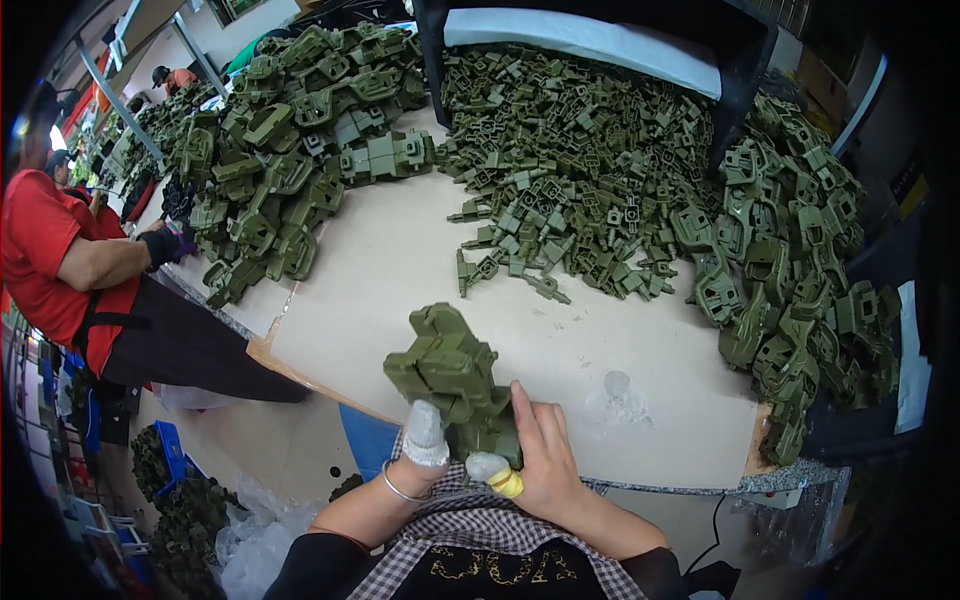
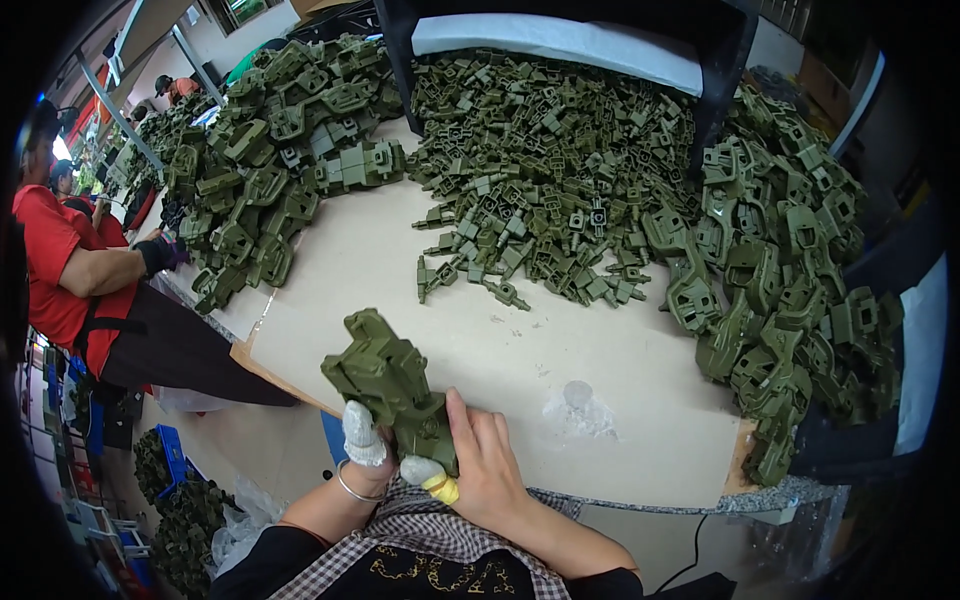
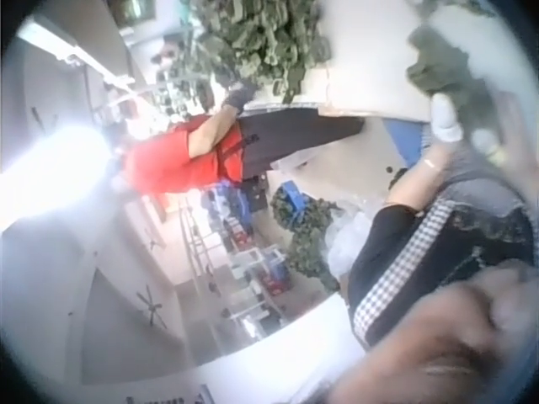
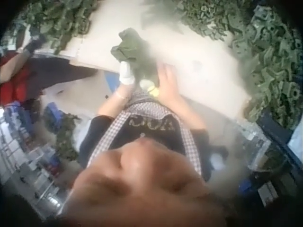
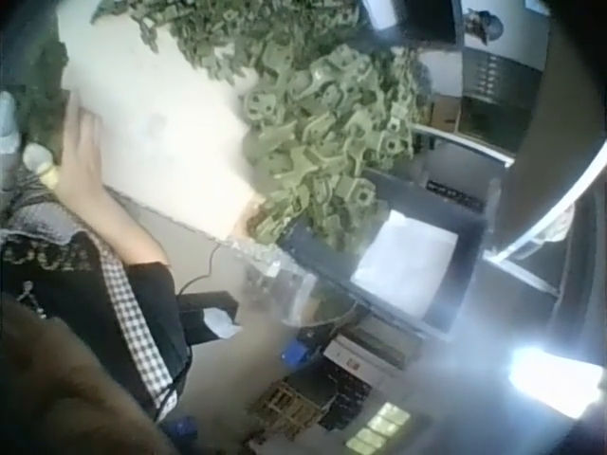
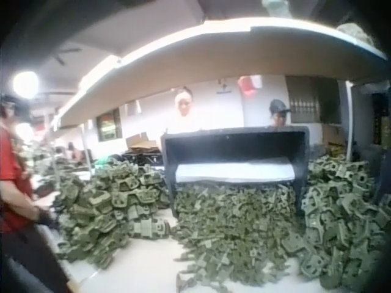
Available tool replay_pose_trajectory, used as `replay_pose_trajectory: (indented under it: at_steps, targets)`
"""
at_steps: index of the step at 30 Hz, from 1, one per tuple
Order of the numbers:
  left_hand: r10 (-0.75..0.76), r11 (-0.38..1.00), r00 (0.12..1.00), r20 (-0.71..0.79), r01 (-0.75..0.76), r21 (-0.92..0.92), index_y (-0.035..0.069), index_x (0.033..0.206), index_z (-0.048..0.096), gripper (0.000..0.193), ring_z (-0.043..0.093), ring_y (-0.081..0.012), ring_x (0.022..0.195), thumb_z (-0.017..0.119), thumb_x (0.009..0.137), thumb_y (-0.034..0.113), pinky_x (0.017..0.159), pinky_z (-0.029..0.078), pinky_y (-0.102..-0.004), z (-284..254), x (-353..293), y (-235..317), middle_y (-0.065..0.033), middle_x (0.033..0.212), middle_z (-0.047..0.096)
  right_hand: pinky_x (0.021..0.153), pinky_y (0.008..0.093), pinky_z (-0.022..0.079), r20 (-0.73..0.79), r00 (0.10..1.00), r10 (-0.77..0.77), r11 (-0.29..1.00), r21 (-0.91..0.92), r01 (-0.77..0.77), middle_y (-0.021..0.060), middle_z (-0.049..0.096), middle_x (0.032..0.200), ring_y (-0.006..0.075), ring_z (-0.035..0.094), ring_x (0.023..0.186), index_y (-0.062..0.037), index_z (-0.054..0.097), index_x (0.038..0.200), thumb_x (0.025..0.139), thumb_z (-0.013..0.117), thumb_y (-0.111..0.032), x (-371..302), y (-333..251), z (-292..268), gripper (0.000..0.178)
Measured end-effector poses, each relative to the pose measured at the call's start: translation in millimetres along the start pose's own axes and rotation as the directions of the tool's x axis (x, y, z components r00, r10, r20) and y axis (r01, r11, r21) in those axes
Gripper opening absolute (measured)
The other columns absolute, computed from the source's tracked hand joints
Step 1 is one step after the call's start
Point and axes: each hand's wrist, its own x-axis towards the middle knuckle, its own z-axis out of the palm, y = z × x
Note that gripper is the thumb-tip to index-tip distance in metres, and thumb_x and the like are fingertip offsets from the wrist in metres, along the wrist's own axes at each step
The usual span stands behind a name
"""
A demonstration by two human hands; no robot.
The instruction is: The person repeatedly picks up plastic components from the workbench and fits them together by hand.
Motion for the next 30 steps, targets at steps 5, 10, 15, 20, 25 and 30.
replay_pose_trajectory:
  at_steps: [5, 10, 15, 20, 25, 30]
  targets:
    - [0.068, 0.992, 0.995, -0.079, -0.059, 0.109, 0.003, 0.130, 0.033, 0.053, 0.048, -0.0202, 0.112, 0.035, 0.094, 0.042, 0.096, 0.040, -0.0359, 2.2, 8.2, -8.6, -0.0097, 0.125, 0.045, 0.082, 0.0391, 0.038, 0.000, 0.995, 0.103, 0.995, -0.005, -0.103, 0.0200, 0.046, 0.100, 0.0344, 0.044, 0.089, 0.0094, 0.023, 0.133, 0.072, 0.068, -0.021, 4.0, 0.7, 6.2, 0.081]
    - [0.018, 0.980, 0.994, -0.104, 0.003, 0.198, 0.001, 0.127, 0.036, 0.047, 0.052, -0.0199, 0.108, 0.035, 0.095, 0.036, 0.093, 0.042, -0.0345, -0.1, 17.1, -5.3, -0.0108, 0.122, 0.049, 0.082, 0.0397, 0.038, 0.043, 0.988, 0.147, 0.989, 0.018, -0.148, 0.0199, 0.045, 0.102, 0.0344, 0.043, 0.090, 0.0093, 0.022, 0.133, 0.074, 0.066, -0.020, 8.3, 7.0, 8.2, 0.080]
    - [-0.001, 0.966, 0.989, -0.149, 0.040, 0.257, 0.000, 0.124, 0.039, 0.039, 0.053, -0.0195, 0.106, 0.038, 0.095, 0.026, 0.092, 0.043, -0.0339, 2.9, 22.7, -4.1, -0.0113, 0.119, 0.051, 0.084, 0.0409, 0.035, 0.042, 0.982, 0.186, 0.982, -0.038, -0.184, 0.0204, 0.043, 0.103, 0.0347, 0.041, 0.092, 0.0105, 0.019, 0.133, 0.075, 0.066, -0.022, 8.6, 7.9, 13.2, 0.081]
    - [-0.074, 0.983, 0.977, -0.199, 0.105, 0.149, 0.002, 0.125, 0.039, 0.038, 0.050, -0.0183, 0.109, 0.044, 0.093, 0.022, 0.094, 0.042, -0.0334, -5.8, 16.3, -11.8, -0.0103, 0.121, 0.049, 0.082, 0.0412, 0.035, 0.029, 0.989, 0.148, 0.985, -0.094, -0.144, 0.0202, 0.043, 0.101, 0.0340, 0.041, 0.089, 0.0112, 0.020, 0.132, 0.075, 0.067, -0.025, 19.1, 5.3, 10.5, 0.082]
    - [-0.166, 0.984, 0.985, 0.057, 0.161, 0.082, 0.008, 0.131, 0.035, 0.053, 0.050, -0.0228, 0.112, 0.057, 0.086, 0.025, 0.094, 0.043, -0.0372, -17.8, 18.8, -1.5, -0.0125, 0.124, 0.048, 0.079, 0.0406, 0.036, 0.096, 0.995, 0.029, 0.977, -0.215, -0.008, 0.0193, 0.043, 0.101, 0.0331, 0.041, 0.087, 0.0069, 0.022, 0.133, 0.071, 0.069, -0.034, 30.4, 4.1, 2.8, 0.088]
    - [-0.124, 0.971, 0.992, 0.021, 0.126, -0.205, 0.005, 0.132, 0.033, 0.057, 0.048, -0.0279, 0.113, 0.056, 0.085, 0.028, 0.100, 0.037, -0.0390, -32.8, 22.5, 5.4, -0.0185, 0.125, 0.047, 0.085, 0.0389, 0.038, 0.104, 0.995, 0.002, 0.997, -0.072, 0.005, 0.0160, 0.042, 0.112, 0.0291, 0.045, 0.093, -0.0005, 0.019, 0.137, 0.069, 0.073, -0.030, 32.1, 4.9, -6.7, 0.092]
